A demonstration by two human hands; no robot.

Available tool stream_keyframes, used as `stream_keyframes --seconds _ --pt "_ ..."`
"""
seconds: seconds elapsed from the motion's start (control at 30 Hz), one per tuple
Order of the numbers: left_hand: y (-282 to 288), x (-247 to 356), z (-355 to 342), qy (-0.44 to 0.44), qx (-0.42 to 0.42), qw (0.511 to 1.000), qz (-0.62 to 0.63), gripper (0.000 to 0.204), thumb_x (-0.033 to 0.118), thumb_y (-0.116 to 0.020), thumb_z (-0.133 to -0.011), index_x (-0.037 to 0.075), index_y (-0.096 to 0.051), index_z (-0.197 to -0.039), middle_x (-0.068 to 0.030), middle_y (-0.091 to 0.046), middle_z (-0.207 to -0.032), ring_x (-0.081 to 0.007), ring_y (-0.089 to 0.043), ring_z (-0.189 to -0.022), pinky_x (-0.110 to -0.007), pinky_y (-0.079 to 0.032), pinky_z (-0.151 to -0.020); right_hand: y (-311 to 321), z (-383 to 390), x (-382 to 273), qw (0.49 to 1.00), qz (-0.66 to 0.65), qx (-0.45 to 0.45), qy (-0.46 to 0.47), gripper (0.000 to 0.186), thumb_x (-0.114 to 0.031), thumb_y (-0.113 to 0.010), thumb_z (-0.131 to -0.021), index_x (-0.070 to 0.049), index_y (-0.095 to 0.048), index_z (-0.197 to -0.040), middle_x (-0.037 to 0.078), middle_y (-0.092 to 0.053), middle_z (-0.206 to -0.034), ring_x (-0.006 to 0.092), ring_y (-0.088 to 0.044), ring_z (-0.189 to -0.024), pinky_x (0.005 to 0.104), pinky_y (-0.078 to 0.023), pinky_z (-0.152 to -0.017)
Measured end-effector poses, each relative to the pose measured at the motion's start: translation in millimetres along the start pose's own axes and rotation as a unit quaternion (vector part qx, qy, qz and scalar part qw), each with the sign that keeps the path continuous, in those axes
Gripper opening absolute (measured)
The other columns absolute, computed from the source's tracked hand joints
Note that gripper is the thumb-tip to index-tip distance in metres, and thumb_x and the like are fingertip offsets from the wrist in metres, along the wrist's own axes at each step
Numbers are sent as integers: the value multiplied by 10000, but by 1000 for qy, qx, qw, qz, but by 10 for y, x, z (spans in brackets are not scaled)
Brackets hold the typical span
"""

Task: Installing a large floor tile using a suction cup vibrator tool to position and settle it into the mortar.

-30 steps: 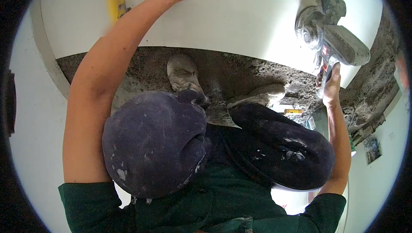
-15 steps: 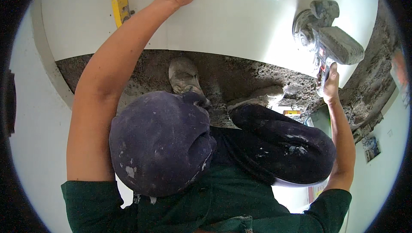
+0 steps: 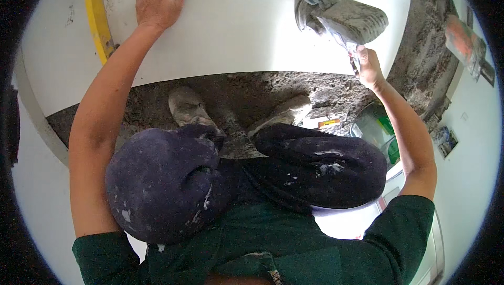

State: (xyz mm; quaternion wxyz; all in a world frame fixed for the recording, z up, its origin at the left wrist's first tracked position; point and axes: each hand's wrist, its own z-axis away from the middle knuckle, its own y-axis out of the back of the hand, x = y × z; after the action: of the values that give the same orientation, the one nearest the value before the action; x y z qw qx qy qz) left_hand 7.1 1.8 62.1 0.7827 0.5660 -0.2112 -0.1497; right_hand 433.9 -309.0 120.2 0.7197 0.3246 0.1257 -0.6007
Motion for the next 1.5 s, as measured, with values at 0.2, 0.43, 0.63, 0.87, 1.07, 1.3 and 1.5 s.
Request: stream_keyframes --seconds 0.2,0.43,0.63,0.87,1.07,1.3,1.5 --pt "-94 109 -68 -25 41 998 30 905 484 -534 -971 -137 -181 -1528 -351 -120 -1614 -478 -109 -1512 -519 -73 -1251 366 10 142 999 40 -19 29 789 -775 -388 -946 -30 -635 -868 -2 -565 -640 82 -534 -512 258 -392 -422" --pt "-196 -36 -13 -33 59 998 9 904 493 -514 -979 -141 -178 -1528 -348 -131 -1612 -476 -120 -1510 -515 -84 -1252 312 -176 39 997 39 -15 70 750 -761 -444 -935 -33 -618 -974 -11 -583 -756 70 -520 -578 251 -380 -484" --pt "-130 -42 40 -24 35 999 3 900 511 -501 -976 -140 -206 -1524 -342 -162 -1608 -469 -138 -1509 -513 -90 -1252 397 -314 -49 977 157 -54 132 618 -630 -456 -972 -36 -618 -1020 -5 -588 -789 85 -523 -598 256 -397 -496" --pt "-10 -1 57 -29 42 999 8 894 507 -497 -977 -138 -211 -1524 -336 -179 -1607 -468 -148 -1507 -515 -93 -1252 482 -367 -116 963 233 -80 111 381 -415 -527 -1007 -51 -630 -1050 -3 -608 -847 98 -551 -655 248 -427 -524" --pt "-171 -149 56 -104 112 972 181 910 501 -509 -972 -138 -184 -1532 -332 -151 -1618 -469 -114 -1517 -513 -76 -1253 521 -360 -100 953 243 -17 179 473 -483 -497 -969 -31 -607 -883 10 -566 -695 126 -514 -552 325 -379 -463" --pt "-410 -96 -51 -99 239 966 9 840 571 -510 -974 -49 -320 -1508 -279 -314 -1568 -457 -274 -1459 -519 -200 -1217 272 -373 -234 951 269 -39 149 825 -787 -391 -934 -6 -633 -817 56 -585 -651 139 -553 -555 332 -441 -503" --pt "-394 -92 -64 -98 229 968 -26 835 569 -509 -970 -73 -352 -1480 -289 -335 -1550 -470 -283 -1449 -523 -196 -1219 -7 -70 -305 987 144 -39 56 905 -836 -346 -913 15 -644 -832 63 -566 -638 150 -532 -556 336 -432 -502"
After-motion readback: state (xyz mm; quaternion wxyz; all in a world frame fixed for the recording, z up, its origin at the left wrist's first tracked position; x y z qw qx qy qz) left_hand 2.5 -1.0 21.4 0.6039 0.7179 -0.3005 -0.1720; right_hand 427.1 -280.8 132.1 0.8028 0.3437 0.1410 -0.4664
